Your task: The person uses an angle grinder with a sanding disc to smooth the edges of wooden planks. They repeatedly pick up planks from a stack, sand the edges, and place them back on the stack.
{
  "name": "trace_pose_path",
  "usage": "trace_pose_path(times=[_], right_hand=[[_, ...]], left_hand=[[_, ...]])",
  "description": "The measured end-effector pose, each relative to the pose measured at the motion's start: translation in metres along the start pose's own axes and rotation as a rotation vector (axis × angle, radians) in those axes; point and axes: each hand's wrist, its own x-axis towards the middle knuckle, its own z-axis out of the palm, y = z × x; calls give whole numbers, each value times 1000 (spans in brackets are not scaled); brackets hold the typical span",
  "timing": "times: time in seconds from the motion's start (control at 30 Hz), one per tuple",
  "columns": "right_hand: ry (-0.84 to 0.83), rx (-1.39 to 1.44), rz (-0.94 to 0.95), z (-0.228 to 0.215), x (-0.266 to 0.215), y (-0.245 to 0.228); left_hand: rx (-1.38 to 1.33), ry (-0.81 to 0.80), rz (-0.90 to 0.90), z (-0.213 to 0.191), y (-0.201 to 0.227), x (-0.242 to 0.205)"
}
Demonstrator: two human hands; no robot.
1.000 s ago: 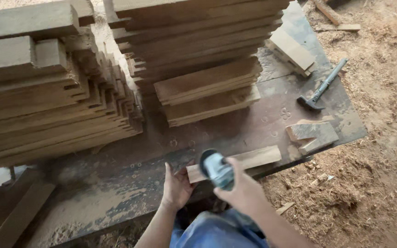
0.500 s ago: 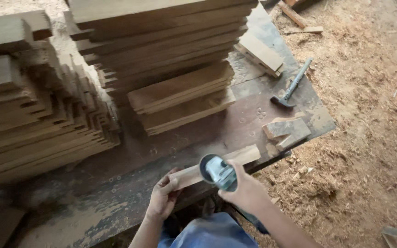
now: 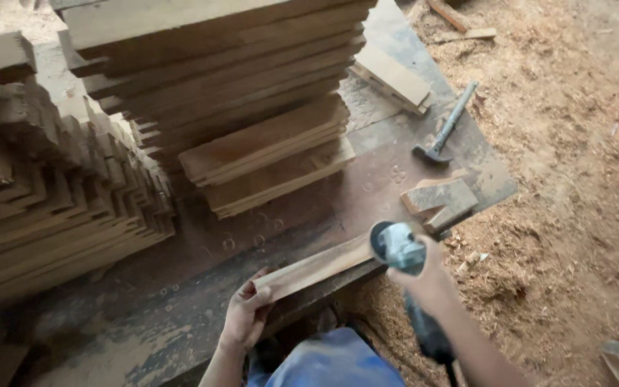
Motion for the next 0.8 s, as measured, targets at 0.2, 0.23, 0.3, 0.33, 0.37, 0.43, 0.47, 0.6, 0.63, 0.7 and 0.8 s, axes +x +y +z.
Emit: trace_pose_path(times=[0.2,0.23,0.3,0.33,0.37,0.43,0.47,0.6,0.63,0.7,0.8], right_hand=[[-132,-78,-386,65,-44,-26],[-165,-51,-476,70,-52,-28],[-206,-43,-531,74,-62,-32],[-225,-41,-559,73,-65,-32],[-224,-68,-534,70,-66,-31],[-225,-123,-489,63,-65,-27],[-204,-132,-479,59,-62,-25],[-138,-156,-422,47,-45,-13],[-123,-158,-406,45,-40,-10],[-96,-154,-420,40,-33,-4],[-79,-167,-407,32,-23,3]], left_hand=[[-163,-9,-34,6,5,-7],[-147,-14,-37,8,7,-8],[-122,-13,-40,11,7,-9],[-115,-6,-41,13,7,-9],[-110,5,-38,13,7,-10],[-88,-6,-23,14,7,-10],[-79,-10,-13,13,7,-10],[-5,42,-32,15,9,-13],[24,58,-40,16,11,-13],[51,63,-44,21,15,-14],[33,50,-45,27,18,-17]])
